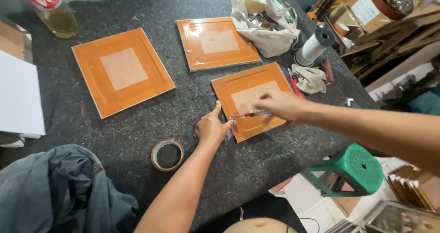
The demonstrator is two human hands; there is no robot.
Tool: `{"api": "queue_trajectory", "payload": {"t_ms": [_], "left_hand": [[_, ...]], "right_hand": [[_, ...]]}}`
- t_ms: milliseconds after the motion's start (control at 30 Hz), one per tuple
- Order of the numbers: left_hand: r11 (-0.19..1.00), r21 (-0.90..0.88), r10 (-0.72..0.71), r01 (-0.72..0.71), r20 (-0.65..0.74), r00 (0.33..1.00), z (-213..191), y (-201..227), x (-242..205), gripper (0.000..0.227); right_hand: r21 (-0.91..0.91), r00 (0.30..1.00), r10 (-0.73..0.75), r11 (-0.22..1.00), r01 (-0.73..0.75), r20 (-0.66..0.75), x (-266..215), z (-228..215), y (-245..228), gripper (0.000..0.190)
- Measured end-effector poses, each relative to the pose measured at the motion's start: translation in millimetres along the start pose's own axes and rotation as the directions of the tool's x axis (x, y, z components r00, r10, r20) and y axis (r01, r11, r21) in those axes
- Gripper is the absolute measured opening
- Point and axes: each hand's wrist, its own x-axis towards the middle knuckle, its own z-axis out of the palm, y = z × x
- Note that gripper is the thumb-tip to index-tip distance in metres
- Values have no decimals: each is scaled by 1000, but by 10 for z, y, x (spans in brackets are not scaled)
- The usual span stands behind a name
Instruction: Securing the backings of picture frames using a hand tool to press in fasteners.
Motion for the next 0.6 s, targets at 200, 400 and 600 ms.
{"api": "queue_trajectory", "payload": {"t_ms": [200,400,600], "left_hand": [[1000,22,-6,7,-12,1000,51,9,54,74],[1000,21,2,-1,-15,1000,37,20,18,74],[1000,-7,-2,2,7,1000,-1,20,2,75]], "right_hand": [[-798,366,-834,-138,586,413,-90,-68,174,42],[284,1000,14,959,-20,24,40,115,73,26],[-158,994,-99,982,104,41,-230,-6,-228,45]]}}
